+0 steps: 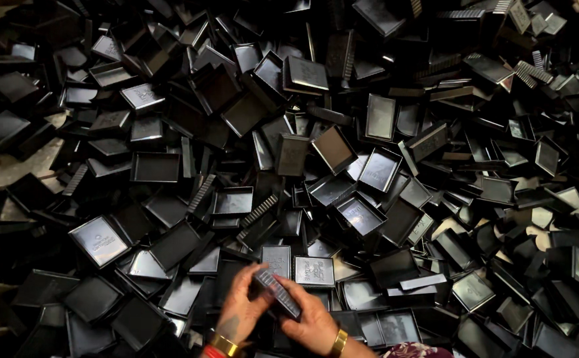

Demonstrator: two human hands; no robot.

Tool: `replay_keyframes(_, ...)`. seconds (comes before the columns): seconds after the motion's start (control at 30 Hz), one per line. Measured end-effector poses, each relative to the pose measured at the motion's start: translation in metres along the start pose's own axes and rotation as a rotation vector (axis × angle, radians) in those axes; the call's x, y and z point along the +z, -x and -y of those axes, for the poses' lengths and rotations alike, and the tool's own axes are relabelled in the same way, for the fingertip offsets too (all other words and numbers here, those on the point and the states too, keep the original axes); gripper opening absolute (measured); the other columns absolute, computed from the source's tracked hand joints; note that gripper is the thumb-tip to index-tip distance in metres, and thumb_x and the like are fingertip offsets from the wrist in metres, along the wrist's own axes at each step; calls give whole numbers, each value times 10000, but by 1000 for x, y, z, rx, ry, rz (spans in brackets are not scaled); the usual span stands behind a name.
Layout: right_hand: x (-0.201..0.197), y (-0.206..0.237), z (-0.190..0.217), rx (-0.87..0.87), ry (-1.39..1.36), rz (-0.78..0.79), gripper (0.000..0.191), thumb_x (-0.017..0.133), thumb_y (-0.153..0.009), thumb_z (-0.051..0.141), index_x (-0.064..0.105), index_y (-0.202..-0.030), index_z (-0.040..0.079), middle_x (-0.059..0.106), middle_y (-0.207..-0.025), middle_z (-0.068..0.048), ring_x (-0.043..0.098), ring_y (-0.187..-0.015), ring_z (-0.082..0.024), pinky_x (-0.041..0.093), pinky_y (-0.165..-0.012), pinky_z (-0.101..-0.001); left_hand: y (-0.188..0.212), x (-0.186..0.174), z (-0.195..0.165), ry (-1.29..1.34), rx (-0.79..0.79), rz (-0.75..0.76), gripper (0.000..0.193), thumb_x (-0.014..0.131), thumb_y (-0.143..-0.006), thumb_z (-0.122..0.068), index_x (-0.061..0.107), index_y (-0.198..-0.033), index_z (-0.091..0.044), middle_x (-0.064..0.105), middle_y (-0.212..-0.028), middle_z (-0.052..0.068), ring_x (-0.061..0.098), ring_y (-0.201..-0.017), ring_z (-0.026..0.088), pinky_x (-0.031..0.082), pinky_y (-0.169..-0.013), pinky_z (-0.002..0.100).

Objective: The person sits on the floor in front of a large pile of black plastic boxes, picks up boxes one at a time, opens and closes their lids, and tosses them back onto the pile while other workers handle boxes nearby.

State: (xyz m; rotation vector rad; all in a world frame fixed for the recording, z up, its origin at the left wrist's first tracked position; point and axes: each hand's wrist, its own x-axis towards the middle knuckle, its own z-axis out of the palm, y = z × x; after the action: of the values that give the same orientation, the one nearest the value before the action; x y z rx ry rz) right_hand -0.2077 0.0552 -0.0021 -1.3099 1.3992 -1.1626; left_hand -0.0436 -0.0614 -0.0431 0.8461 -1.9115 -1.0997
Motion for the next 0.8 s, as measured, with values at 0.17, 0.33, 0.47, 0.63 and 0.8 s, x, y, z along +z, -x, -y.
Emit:
replay_keyframes(0.17,13,0,-12,293,-450,-174,516,769,-862,115,515,-1309,70,665,-1066,-40,638,-985,-116,547,-874,-302,-13,-22,-16,-159,-488,65,489,631,-885,-551,748,-862,-77,737,-724,82,715,-681,243,545,-655,368)
replay_keyframes(0.33,0,-4,-30,211,-484,-243,453,666,-989,262,543,-1378,66,707,-1203,-151,579,-948,-146,493,-839,-288,-17,-23,-22,-260,-542,2,533,610,-881,-596,745,-873,-81,688,-675,109,686,-651,279,527,-630,387)
replay_keyframes(0.47,-41,-6,-39,265,-670,-493,516,497,-974,446,540,-1393,148,686,-1360,-137,630,-1277,-170,482,-1043,-311,-8,-22,-20,223,-266,599,565,626,-948,-604,749,-1088,-71,741,-978,112,702,-954,265,543,-877,342)
replay_keyframes(0.63,-44,-18,-57,232,-130,-457,524,599,-979,315,497,-1460,133,550,-1509,-125,463,-1426,-228,358,-1140,-364,0,-10,-6,428,-437,632,527,763,-885,-335,647,-1324,-68,693,-1262,128,640,-1164,292,505,-1004,363)
replay_keyframes(0.8,-4,-27,-65,153,438,-229,653,697,-905,273,458,-1508,193,396,-1569,-219,389,-1454,-384,333,-1173,-426,-10,-7,28,-395,-6,300,732,793,-720,-306,588,-1364,-26,632,-1362,197,583,-1199,433,451,-995,498)
